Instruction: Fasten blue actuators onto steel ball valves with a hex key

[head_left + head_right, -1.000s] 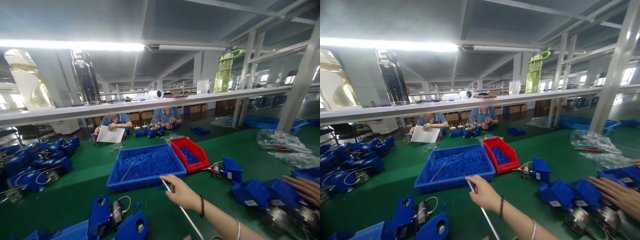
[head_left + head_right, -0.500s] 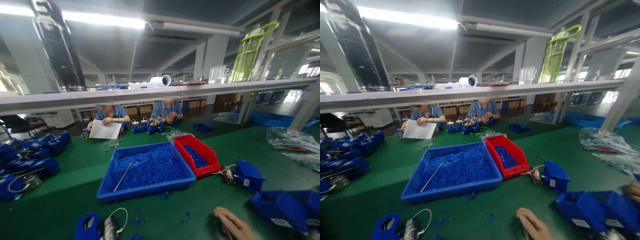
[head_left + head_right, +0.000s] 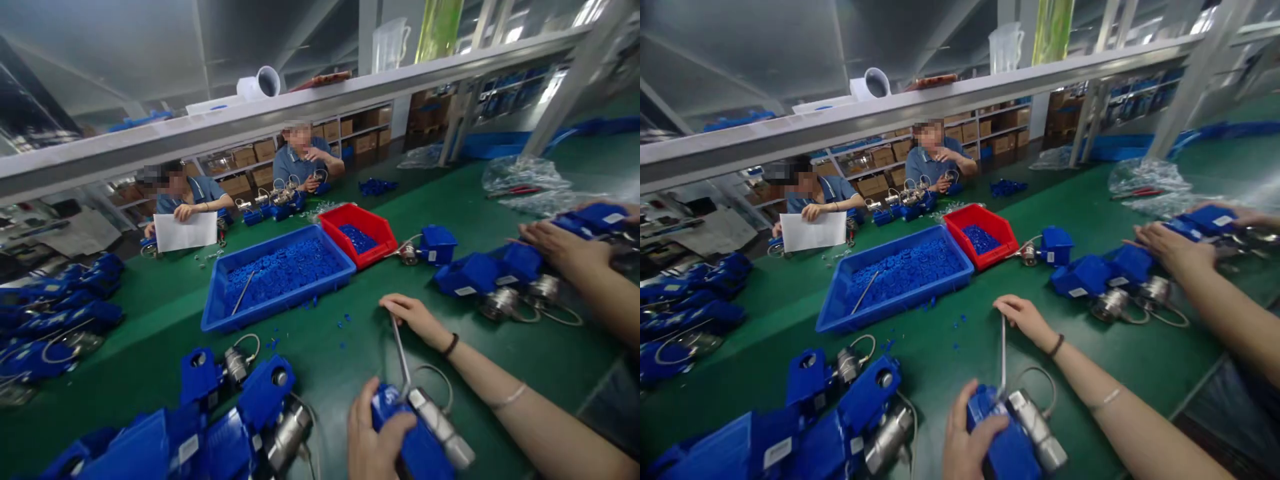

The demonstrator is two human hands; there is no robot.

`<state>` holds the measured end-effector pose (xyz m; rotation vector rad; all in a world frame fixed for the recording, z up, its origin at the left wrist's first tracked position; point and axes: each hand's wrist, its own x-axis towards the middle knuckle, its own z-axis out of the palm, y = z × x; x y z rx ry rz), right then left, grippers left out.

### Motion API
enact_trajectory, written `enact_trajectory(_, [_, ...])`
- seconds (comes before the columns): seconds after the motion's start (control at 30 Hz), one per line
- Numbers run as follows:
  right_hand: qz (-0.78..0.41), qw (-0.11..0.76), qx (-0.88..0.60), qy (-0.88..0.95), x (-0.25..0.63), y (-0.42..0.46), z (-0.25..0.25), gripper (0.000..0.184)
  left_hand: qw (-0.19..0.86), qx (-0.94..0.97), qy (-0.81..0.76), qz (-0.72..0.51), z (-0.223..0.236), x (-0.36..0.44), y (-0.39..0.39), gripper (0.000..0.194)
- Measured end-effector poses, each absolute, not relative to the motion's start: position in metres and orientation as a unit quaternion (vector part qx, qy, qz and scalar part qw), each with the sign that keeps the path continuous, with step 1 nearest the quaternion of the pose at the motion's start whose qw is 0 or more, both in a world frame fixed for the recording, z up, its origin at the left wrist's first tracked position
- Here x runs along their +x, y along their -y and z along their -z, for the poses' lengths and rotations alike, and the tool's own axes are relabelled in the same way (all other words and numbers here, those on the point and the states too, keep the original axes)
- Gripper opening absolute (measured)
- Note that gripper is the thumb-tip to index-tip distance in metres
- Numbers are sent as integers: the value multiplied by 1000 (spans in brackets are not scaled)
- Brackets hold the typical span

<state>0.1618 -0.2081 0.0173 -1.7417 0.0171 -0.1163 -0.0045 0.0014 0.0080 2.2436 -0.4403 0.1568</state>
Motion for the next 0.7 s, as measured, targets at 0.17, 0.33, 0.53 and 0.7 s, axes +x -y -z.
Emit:
enact_trajectory(0.17, [50,669,-742,1,165,207,-11,59,447,864,193,-130,-13,-7,3,72])
enact_trajectory(0.33, [63,674,-736,9,163,202,-13,46,456,857,194,-142,-24,-5,1,64])
enact_trajectory(0.53, [57,673,-737,5,164,206,-10,39,459,854,196,-147,-23,-6,2,63])
enact_trajectory(0.7, [48,681,-731,5,163,210,-8,55,461,854,204,-128,-24,-9,-1,61])
